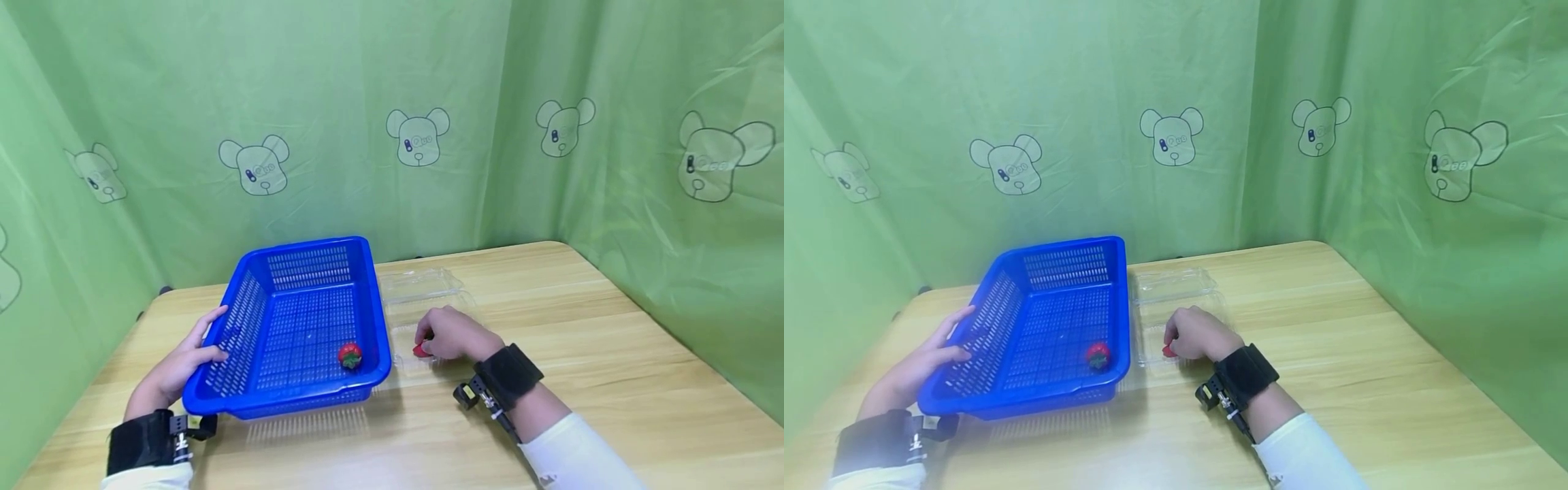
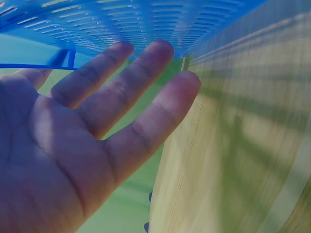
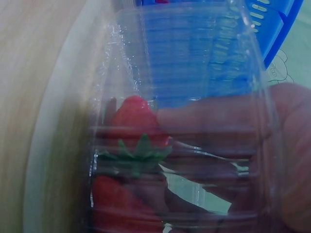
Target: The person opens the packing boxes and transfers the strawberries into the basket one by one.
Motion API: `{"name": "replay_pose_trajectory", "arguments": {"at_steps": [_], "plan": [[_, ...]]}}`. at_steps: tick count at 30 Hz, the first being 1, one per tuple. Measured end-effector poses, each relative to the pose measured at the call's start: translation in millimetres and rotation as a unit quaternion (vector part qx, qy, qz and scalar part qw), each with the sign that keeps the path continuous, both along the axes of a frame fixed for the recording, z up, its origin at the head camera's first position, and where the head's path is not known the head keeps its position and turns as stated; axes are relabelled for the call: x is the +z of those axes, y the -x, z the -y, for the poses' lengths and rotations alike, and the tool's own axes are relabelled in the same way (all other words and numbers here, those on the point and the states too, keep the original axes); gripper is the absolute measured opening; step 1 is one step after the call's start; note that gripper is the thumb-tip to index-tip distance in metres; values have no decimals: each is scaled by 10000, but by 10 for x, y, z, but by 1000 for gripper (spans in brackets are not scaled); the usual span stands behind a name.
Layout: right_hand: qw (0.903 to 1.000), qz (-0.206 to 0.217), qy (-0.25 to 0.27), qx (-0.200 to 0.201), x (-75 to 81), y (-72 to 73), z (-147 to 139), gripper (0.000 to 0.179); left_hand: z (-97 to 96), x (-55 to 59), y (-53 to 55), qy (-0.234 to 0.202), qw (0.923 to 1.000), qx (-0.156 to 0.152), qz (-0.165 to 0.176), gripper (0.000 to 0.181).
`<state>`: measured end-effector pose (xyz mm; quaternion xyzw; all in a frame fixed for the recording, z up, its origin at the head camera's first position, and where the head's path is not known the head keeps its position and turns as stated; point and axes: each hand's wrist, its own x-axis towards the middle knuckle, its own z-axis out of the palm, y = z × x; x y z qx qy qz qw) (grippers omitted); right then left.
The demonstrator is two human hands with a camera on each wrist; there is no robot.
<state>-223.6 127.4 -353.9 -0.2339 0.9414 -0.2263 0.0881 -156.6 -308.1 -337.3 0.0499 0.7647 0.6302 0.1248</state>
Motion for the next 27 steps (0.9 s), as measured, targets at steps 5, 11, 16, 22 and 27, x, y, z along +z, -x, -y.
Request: {"name": "replay_pose_trajectory", "arguments": {"at_steps": [5, 11, 16, 22, 27], "plan": [[9998, -74, -115, 125, 4, -4, -15, 7, 0, 1, 2, -10, 10000, -25, -15, 86], [9998, -48, -193, 61, 11, -3, -15, 11, 6, -5, 8, -84, 9999, 23, 69, 86], [9999, 86, -114, -24, -9, 8, -16, 8, -2, 2, 6, -93, 9999, 28, 63, 86], [10000, 27, 26, -72, -14, 22, -25, 8, 2, -9, 8, -83, 10000, 8, -8, 84], [9999, -127, 108, -7, -25, 41, -14, 11, 15, -17, 5, -92, 9999, -32, -59, 84]]}}
